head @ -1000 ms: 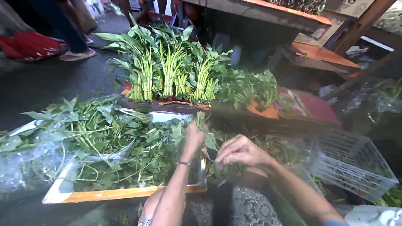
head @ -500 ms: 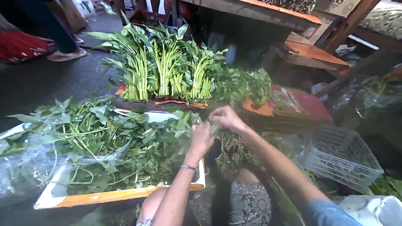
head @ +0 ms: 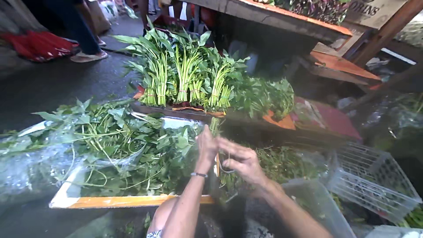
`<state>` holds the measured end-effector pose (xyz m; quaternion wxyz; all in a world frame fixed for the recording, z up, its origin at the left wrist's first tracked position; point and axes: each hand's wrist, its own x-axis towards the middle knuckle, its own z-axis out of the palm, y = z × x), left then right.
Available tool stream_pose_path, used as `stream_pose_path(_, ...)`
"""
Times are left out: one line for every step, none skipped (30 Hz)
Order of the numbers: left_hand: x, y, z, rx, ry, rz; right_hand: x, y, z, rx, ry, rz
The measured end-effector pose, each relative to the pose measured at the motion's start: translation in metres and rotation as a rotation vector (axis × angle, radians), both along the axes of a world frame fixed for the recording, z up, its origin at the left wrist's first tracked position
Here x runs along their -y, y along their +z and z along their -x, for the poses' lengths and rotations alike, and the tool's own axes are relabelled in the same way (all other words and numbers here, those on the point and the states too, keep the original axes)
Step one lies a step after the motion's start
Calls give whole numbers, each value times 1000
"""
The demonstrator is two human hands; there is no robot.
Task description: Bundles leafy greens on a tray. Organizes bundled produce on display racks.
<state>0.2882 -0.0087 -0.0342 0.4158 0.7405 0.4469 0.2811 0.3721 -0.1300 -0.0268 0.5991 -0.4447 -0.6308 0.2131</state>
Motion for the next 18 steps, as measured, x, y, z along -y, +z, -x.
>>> stream_pose_path(3,0,-2,17,25,-9,-2,-4,5,-101,-108,37)
stream_pose_path(5,0,-4,23,31,-37,-6,-6,7,-212,-194,99)
stream_pose_path(8,-2,-5,20,9,-84,-11,-8,8,-316,-278,156)
stream_pose_path(10,-6,-7,14,-29,-152,-17,-6,7,-371,-374,207)
stream_pose_path(13,-13,-10,25,-69,-251,-23,-2,4,-387,-468,254)
stream_pose_path(16,-20,-13,31,-99,-362,-30,5,-2,-370,-539,314)
stream_pose_path(20,-25,-16,17,-138,-444,-36,12,-12,-319,-579,389)
stream_pose_path(23,-27,-19,-10,-185,-511,-42,19,-24,-224,-587,480)
stream_pose_path(25,-29,-19,-44,-236,-556,-48,27,-36,-108,-551,592)
stream_pose_path(26,-28,-18,-80,-295,-559,-54,35,-48,-5,-487,709)
stream_pose_path(26,-27,-17,-94,-347,-553,-60,42,-59,60,-411,829)
stream_pose_path(24,-26,-15,-83,-386,-542,-66,45,-70,88,-341,933)
stream_pose_path(23,-24,-14,-67,-411,-517,-71,42,-82,96,-284,1003)
stream_pose_path(22,-20,-12,-47,-424,-462,-74,37,-93,96,-219,1051)
stream_pose_path(20,-15,-10,-35,-424,-374,-72,32,-101,116,-126,1079)
stream_pose_path(15,-11,-8,-25,-404,-265,-67,24,-106,158,-27,1050)
stream_pose_path(8,-9,-5,-6,-356,-169,-60,16,-106,234,44,978)
stream_pose_path(0,-4,-1,-6,-307,-80,-52,12,-102,341,94,890)
